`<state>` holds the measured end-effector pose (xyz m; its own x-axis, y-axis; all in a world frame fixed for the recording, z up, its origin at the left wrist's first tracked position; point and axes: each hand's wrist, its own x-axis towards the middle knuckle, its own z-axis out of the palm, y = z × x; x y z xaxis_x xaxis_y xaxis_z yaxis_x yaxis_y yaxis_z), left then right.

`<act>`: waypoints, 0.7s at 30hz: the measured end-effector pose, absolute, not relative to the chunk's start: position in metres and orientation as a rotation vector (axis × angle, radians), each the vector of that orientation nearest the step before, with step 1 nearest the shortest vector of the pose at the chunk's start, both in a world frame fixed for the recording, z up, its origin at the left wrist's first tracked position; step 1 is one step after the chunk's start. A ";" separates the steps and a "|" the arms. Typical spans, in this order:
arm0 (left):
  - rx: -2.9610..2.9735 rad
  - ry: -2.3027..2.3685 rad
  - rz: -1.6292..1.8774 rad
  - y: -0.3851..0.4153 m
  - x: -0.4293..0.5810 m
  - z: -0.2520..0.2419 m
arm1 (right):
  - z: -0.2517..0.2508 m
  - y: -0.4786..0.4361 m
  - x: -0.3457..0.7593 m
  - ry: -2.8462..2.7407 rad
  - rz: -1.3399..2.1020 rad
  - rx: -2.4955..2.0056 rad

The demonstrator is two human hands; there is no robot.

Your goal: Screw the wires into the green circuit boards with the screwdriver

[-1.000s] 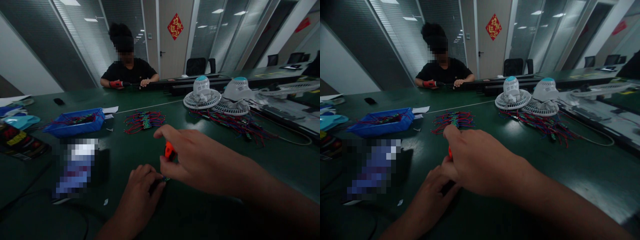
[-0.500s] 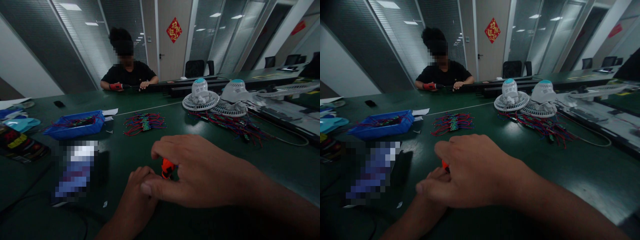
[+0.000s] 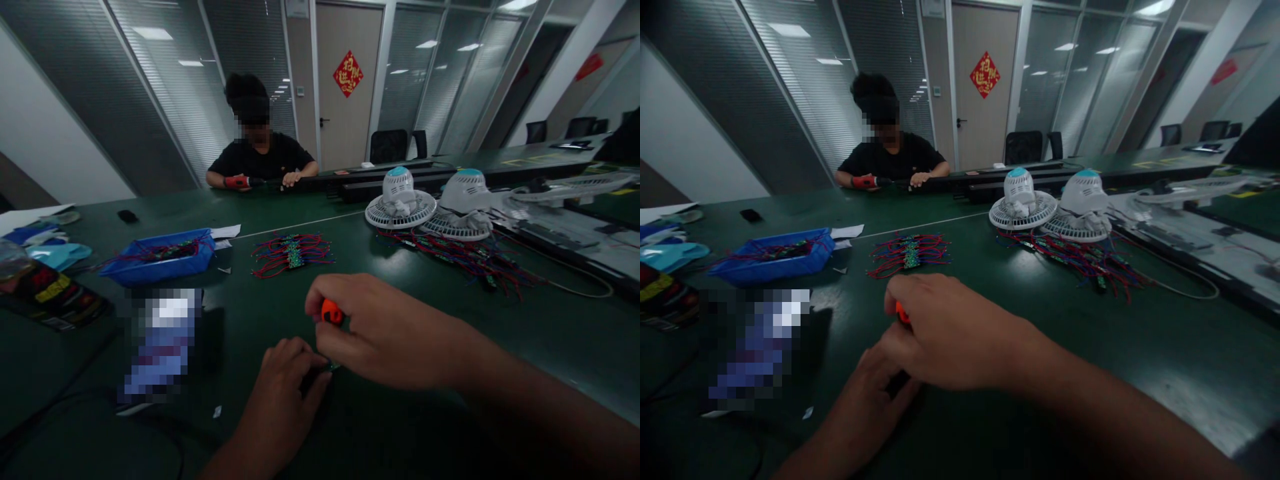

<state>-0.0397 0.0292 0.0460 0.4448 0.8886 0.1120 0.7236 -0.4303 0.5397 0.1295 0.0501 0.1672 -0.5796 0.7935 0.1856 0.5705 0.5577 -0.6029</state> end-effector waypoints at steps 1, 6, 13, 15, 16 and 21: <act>2.289 1.359 0.538 0.029 -0.039 0.048 | 0.166 0.052 0.129 -2.287 0.809 -1.017; 2.300 1.358 0.513 0.028 -0.039 0.055 | 0.170 0.062 0.142 -1.835 1.031 -0.785; 2.302 1.378 0.539 0.027 -0.039 0.055 | 0.134 0.062 0.163 -2.862 0.592 -1.275; 2.296 1.373 0.553 0.026 -0.039 0.053 | 0.116 0.061 0.162 -2.887 0.581 -1.306; 2.294 1.368 0.560 0.026 -0.039 0.053 | 0.109 0.060 0.160 -2.892 0.577 -1.305; 2.275 1.371 0.586 0.026 -0.040 0.053 | 0.100 0.058 0.153 -2.928 0.546 -1.192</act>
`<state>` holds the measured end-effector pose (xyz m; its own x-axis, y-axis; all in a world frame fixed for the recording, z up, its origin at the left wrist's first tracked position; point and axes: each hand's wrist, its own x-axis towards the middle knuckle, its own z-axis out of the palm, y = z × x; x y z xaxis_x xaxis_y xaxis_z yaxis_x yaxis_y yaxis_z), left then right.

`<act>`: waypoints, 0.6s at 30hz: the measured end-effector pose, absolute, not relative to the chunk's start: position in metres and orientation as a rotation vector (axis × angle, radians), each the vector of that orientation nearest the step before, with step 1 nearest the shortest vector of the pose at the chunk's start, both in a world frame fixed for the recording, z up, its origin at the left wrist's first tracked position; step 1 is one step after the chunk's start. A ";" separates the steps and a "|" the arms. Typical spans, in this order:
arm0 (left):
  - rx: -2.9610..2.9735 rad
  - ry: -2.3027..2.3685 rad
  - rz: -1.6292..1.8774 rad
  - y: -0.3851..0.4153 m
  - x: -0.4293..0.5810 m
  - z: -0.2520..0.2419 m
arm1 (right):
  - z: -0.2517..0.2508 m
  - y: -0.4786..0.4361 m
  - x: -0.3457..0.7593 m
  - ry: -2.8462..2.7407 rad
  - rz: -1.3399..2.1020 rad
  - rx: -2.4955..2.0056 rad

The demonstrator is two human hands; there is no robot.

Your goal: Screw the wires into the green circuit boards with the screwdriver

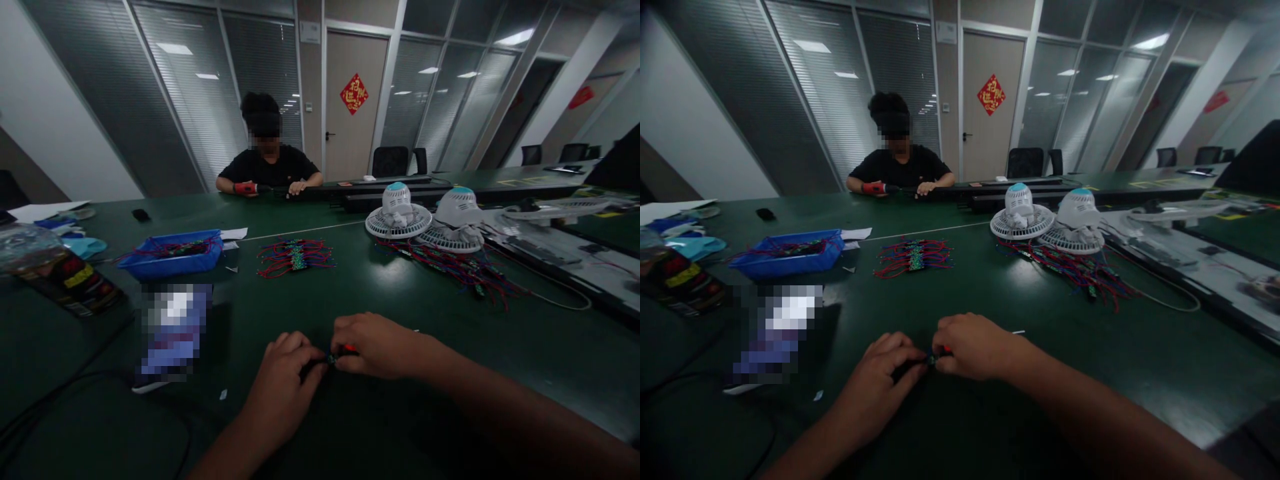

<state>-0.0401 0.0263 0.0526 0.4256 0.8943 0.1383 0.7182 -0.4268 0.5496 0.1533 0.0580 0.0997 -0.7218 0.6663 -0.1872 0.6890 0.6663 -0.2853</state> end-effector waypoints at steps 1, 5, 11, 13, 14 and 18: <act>2.268 1.372 0.583 0.026 -0.040 0.053 | 0.100 0.057 0.153 2.816 -0.508 1.126; 2.214 1.380 0.543 0.028 -0.040 0.057 | 0.098 0.053 0.153 2.828 -0.429 1.109; 2.128 1.374 0.490 0.030 -0.038 0.064 | 0.097 0.050 0.151 2.832 -0.378 1.082; 2.129 1.384 0.500 0.028 -0.038 0.062 | 0.097 0.049 0.150 2.828 -0.363 1.080; 2.141 1.392 0.513 0.027 -0.038 0.060 | 0.097 0.049 0.149 2.826 -0.354 1.086; 2.237 1.387 0.553 0.026 -0.040 0.056 | 0.096 0.046 0.148 2.820 -0.326 1.118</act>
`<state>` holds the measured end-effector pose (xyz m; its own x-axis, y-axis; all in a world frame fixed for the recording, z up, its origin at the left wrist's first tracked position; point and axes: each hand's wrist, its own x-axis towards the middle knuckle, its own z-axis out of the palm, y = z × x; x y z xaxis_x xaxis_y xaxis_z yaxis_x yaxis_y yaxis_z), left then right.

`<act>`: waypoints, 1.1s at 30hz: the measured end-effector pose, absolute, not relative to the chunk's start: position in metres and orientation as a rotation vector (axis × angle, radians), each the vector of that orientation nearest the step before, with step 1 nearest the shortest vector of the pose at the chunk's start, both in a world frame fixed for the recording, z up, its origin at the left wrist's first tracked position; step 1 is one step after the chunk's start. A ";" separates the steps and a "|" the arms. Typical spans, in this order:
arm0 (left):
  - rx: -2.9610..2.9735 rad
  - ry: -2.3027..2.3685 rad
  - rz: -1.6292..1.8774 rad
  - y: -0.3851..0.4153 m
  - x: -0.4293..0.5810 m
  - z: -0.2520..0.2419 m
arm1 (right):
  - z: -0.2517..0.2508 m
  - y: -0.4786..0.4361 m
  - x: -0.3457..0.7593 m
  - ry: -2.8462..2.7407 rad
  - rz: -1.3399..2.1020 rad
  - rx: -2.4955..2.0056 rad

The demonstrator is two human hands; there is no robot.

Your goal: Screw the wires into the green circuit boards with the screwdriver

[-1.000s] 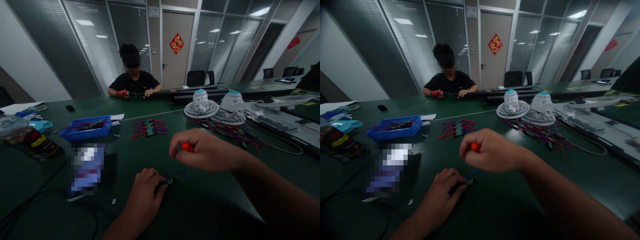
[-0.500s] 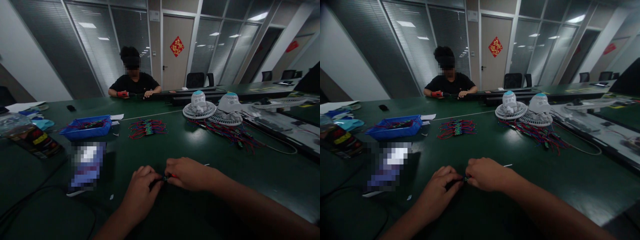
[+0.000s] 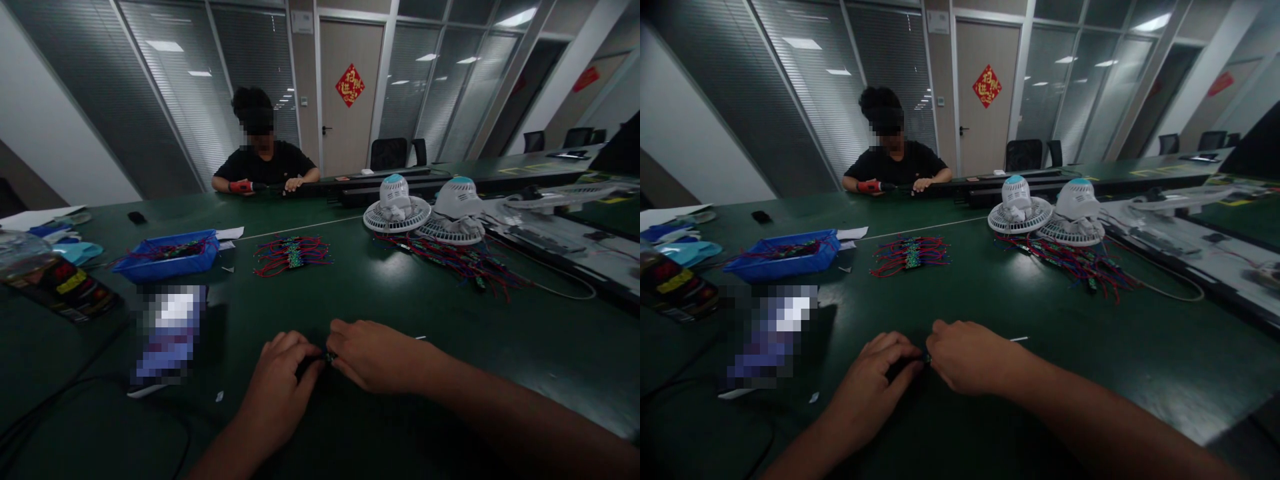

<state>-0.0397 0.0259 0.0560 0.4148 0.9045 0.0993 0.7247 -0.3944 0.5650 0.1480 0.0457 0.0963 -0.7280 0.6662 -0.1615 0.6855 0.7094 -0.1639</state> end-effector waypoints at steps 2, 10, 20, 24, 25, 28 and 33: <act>2.270 1.347 0.540 0.027 -0.040 0.057 | 0.095 0.044 0.147 2.824 -0.320 1.117; 2.212 1.312 0.475 0.026 -0.038 0.064 | 0.093 0.041 0.149 2.864 -0.349 1.073; 2.209 1.359 0.482 0.024 -0.038 0.064 | 0.094 0.039 0.149 2.826 -0.453 1.184; 2.173 1.342 0.578 0.021 -0.036 0.058 | 0.094 0.040 0.152 2.821 -0.500 1.214; 2.163 1.339 0.602 0.021 -0.036 0.057 | 0.094 0.040 0.153 2.825 -0.512 1.205; 2.133 1.326 0.657 0.018 -0.034 0.054 | 0.093 0.041 0.155 2.838 -0.537 1.173; 2.142 1.296 0.671 0.016 -0.032 0.051 | 0.094 0.040 0.157 2.841 -0.553 1.144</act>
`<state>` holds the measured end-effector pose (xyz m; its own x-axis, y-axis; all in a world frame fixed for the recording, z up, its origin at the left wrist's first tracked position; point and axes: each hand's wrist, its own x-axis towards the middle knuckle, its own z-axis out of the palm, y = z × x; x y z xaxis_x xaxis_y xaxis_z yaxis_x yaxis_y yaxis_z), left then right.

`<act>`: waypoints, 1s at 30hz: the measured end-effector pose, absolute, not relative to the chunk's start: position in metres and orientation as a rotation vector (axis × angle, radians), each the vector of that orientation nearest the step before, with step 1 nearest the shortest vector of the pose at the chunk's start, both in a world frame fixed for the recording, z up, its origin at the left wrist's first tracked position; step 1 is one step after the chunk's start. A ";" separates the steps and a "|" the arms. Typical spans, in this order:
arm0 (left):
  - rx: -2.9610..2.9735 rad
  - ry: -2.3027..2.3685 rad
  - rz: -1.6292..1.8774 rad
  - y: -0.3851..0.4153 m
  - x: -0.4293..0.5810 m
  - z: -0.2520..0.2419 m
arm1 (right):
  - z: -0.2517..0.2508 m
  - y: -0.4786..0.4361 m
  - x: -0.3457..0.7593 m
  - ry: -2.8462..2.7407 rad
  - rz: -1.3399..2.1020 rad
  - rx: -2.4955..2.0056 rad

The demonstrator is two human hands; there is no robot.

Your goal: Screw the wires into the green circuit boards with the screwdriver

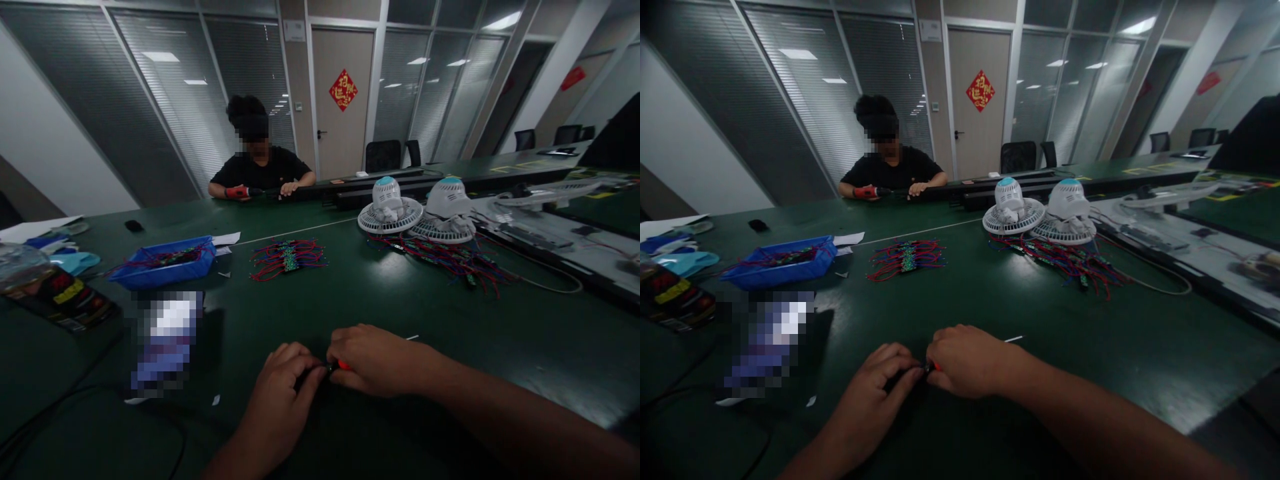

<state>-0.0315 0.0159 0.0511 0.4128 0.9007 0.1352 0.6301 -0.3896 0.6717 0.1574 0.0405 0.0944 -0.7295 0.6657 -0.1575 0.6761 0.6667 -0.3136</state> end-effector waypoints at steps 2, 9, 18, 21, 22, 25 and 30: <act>2.175 1.273 0.658 0.016 -0.032 0.049 | 0.094 0.041 0.158 2.837 -0.562 1.136; 2.123 1.282 0.685 0.015 -0.035 0.047 | 0.090 0.043 0.161 2.840 -0.604 1.137; 2.211 1.332 0.575 0.018 -0.034 0.050 | 0.094 0.045 0.166 2.846 -0.642 1.177; 2.204 1.359 0.547 0.018 -0.033 0.052 | 0.094 0.044 0.168 2.877 -0.647 1.177; 2.198 1.366 0.545 0.018 -0.033 0.052 | 0.094 0.043 0.168 2.892 -0.654 1.173; 2.181 1.388 0.550 0.018 -0.033 0.054 | 0.091 0.043 0.167 2.937 -0.687 1.149; 2.201 1.374 0.526 0.018 -0.033 0.058 | 0.086 0.046 0.165 2.980 -0.746 1.116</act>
<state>-0.0335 0.0181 0.0578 0.4194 0.9055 0.0646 0.7171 -0.3741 0.5880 0.1654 0.0455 0.0859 -0.7599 0.6488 -0.0403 0.5913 0.6640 -0.4577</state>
